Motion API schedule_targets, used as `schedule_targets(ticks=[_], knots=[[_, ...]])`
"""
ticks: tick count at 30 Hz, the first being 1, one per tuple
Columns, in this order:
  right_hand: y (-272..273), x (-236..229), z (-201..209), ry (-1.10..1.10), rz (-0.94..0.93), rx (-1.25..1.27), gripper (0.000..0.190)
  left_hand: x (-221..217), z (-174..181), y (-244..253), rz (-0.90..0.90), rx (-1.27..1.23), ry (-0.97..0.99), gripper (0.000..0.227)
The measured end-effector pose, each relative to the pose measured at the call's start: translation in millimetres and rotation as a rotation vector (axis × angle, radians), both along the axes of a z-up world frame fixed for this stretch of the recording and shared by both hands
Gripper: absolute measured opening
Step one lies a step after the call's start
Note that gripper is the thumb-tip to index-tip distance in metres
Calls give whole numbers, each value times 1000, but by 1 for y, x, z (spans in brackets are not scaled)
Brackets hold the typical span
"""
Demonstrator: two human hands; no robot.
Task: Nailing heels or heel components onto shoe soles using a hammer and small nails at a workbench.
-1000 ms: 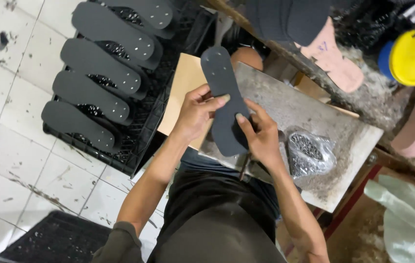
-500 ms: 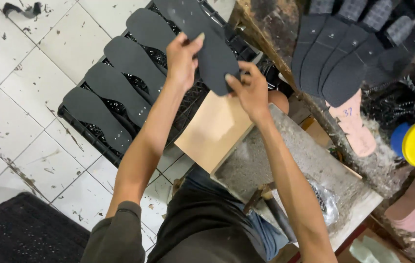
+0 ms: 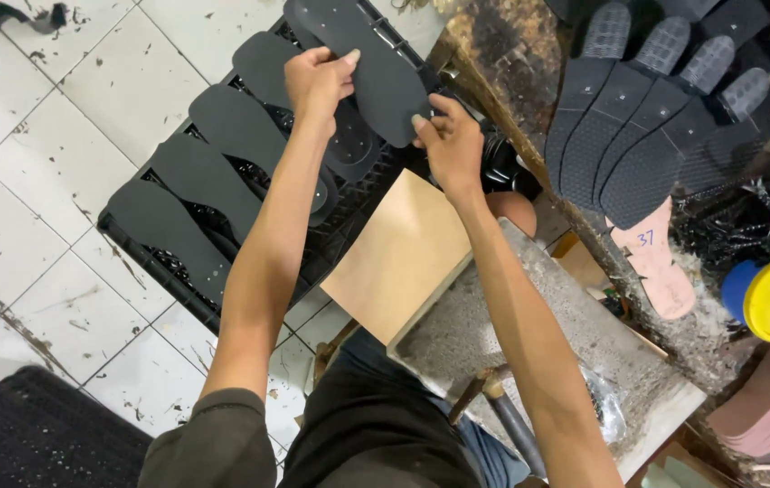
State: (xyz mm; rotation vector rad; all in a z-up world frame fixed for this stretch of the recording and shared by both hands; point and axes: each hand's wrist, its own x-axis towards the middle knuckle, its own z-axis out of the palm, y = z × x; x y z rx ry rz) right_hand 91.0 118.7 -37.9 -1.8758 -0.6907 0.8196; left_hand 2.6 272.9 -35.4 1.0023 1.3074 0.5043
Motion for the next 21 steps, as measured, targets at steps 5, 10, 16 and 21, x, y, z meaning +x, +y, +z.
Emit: schedule_targets(ticks=[5,10,16,21], knots=[[0,-2,4,-13,-13,-47,39,4,-19,5,104,2,13,39],[-16,-3,14,-30,31,-37,36,2,-31,5,78,77,-75,30],[-50,-10,37,-92,98,1,31,4,-18,0,57,133,55,37],[-106,17,52,-542,9,75,20,0,-6,-19,-45,308,265,35]])
